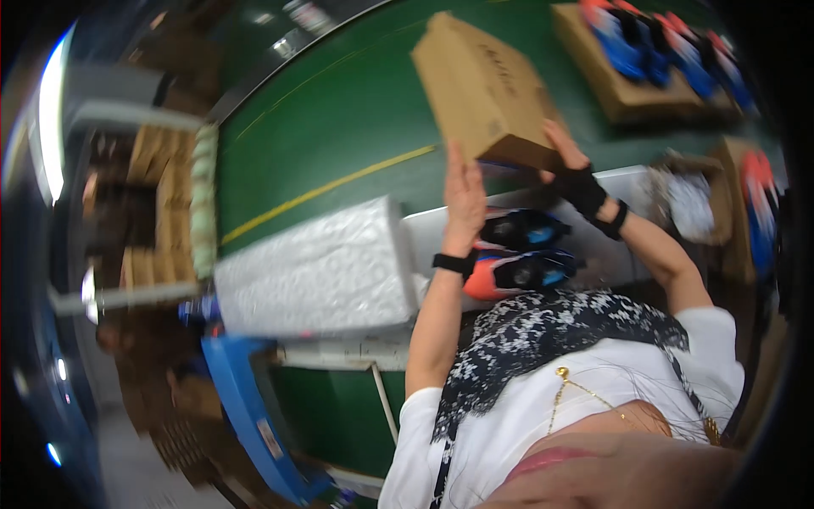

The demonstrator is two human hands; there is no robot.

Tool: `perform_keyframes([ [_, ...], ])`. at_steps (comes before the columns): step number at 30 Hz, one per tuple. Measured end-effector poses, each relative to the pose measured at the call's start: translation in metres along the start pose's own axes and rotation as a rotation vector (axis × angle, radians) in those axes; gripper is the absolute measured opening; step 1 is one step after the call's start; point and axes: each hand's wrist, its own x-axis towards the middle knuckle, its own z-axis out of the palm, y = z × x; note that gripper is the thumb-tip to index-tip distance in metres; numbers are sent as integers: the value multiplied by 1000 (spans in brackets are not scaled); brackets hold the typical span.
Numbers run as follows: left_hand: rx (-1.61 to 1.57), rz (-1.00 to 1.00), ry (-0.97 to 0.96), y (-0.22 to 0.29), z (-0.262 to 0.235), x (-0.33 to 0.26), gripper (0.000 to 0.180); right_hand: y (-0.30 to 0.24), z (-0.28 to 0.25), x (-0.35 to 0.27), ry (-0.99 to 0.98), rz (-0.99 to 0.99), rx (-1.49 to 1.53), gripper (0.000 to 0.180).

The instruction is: Packing pairs of athletic shoes into branded cardboard boxes with tissue paper.

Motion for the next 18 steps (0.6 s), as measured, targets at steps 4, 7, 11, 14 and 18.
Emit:
perform_keyframes([
  [4,-360,-200,-119,30,26,-2,49,3,-37,-25,58,293,320,70],
  [7,-180,-76,-73,46,13,-5,43,-13,-49,-26,93,449,499,75],
  [11,-235,-618,-19,51,-30,-12,51,-33,-41,-19,-68,220,250,78],
  [14,2,-475,-62,48,-29,-2,45,-37,-43,-17,4,219,355,77],
  [18,423,87,-72,42,-22,2,41,-51,-38,-6,168,671,596,67],
])
